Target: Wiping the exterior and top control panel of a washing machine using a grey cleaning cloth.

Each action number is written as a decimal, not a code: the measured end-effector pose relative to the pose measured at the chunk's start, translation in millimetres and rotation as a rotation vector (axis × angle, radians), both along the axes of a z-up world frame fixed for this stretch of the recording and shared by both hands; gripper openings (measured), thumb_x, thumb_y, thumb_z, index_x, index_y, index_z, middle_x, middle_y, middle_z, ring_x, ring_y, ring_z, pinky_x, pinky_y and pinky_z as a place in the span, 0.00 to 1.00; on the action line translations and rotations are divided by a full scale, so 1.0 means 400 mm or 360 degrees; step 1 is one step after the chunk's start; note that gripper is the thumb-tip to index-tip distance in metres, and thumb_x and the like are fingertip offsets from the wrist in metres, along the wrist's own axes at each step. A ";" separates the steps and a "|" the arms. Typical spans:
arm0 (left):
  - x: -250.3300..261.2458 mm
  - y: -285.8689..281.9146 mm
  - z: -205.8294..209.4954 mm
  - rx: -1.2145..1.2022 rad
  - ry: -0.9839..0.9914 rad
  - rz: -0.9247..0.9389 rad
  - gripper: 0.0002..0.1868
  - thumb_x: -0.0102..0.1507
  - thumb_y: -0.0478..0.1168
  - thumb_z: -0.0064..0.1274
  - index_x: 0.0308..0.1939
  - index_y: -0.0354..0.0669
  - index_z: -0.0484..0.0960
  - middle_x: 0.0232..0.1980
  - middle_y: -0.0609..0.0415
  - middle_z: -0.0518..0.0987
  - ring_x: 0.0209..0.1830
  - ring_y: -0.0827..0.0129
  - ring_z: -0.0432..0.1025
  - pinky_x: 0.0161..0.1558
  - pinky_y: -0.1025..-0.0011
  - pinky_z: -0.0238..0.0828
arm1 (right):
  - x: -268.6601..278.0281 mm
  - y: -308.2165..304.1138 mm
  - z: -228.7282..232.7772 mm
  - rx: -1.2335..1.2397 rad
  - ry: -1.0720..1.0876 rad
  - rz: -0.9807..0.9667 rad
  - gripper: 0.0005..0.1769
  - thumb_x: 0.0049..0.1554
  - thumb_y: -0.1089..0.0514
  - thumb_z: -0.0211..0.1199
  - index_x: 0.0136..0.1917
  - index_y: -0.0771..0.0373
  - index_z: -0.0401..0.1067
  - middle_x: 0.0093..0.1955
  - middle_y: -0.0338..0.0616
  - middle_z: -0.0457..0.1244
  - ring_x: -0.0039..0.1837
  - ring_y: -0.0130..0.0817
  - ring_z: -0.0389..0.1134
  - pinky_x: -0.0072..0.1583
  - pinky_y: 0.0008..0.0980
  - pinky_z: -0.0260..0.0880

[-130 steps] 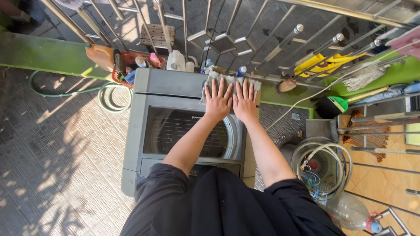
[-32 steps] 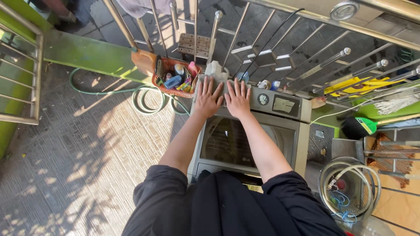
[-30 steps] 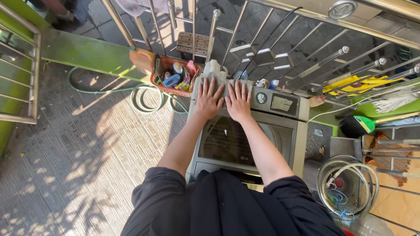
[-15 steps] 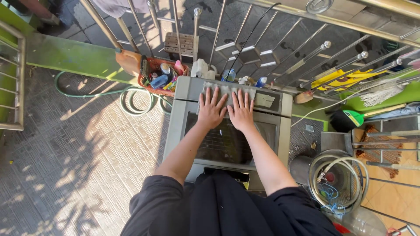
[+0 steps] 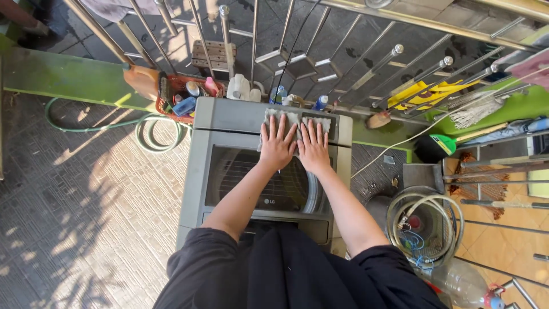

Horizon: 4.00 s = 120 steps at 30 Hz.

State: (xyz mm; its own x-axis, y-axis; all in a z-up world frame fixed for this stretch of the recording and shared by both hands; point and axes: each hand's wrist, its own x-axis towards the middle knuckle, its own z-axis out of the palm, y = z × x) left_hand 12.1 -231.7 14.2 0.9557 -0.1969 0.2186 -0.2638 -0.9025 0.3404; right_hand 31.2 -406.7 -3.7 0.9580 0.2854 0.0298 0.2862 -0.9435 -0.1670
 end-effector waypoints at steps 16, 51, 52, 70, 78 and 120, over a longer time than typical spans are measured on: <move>0.035 -0.184 0.009 0.0017 0.0042 -0.0002 0.32 0.70 0.57 0.36 0.79 0.59 0.61 0.84 0.42 0.47 0.82 0.36 0.38 0.75 0.32 0.29 | 0.037 -0.155 0.051 0.0057 -0.0069 -0.0052 0.35 0.68 0.41 0.41 0.84 0.52 0.46 0.87 0.49 0.38 0.86 0.56 0.34 0.80 0.61 0.31; -0.013 -0.145 -0.026 0.0138 -0.0101 0.0015 0.32 0.70 0.52 0.32 0.78 0.49 0.62 0.83 0.49 0.53 0.83 0.46 0.43 0.76 0.40 0.34 | 0.000 -0.098 0.025 0.0093 -0.0103 0.0078 0.34 0.68 0.44 0.42 0.84 0.52 0.48 0.87 0.46 0.38 0.86 0.53 0.35 0.80 0.62 0.29; -0.002 -0.122 -0.028 0.0142 -0.0106 0.0033 0.32 0.70 0.52 0.32 0.78 0.49 0.62 0.83 0.49 0.53 0.83 0.46 0.43 0.76 0.40 0.34 | 0.018 -0.077 0.021 0.0096 -0.0109 0.0095 0.34 0.68 0.44 0.42 0.84 0.52 0.48 0.87 0.46 0.38 0.86 0.53 0.35 0.80 0.62 0.29; -0.005 0.217 -0.032 0.0007 -0.0106 0.0177 0.31 0.70 0.50 0.36 0.76 0.45 0.66 0.82 0.48 0.56 0.83 0.46 0.45 0.77 0.40 0.36 | 0.072 0.280 0.027 -0.0015 -0.0062 0.0280 0.33 0.68 0.44 0.43 0.83 0.52 0.49 0.87 0.43 0.38 0.86 0.51 0.35 0.79 0.61 0.30; -0.042 0.378 -0.028 -0.0037 -0.0193 0.0245 0.31 0.69 0.50 0.37 0.75 0.45 0.67 0.81 0.47 0.56 0.82 0.44 0.47 0.76 0.39 0.38 | 0.043 0.437 0.024 -0.0018 -0.0073 0.0329 0.33 0.68 0.44 0.42 0.83 0.53 0.50 0.87 0.43 0.38 0.86 0.49 0.35 0.80 0.62 0.30; -0.388 0.532 -0.032 0.0019 -0.0110 0.0184 0.33 0.69 0.49 0.37 0.76 0.37 0.63 0.82 0.39 0.54 0.83 0.45 0.46 0.78 0.45 0.41 | -0.302 0.566 0.053 0.0028 0.0010 0.0573 0.35 0.66 0.47 0.47 0.82 0.60 0.50 0.86 0.47 0.39 0.86 0.47 0.35 0.79 0.60 0.32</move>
State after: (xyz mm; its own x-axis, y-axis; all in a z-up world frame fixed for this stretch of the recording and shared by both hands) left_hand -143.2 -18.9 1.4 0.9550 -0.0893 0.2829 -0.1803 -0.9321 0.3143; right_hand -89.5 -180.3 17.3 0.7962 0.6042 0.0319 0.5988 -0.7792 -0.1851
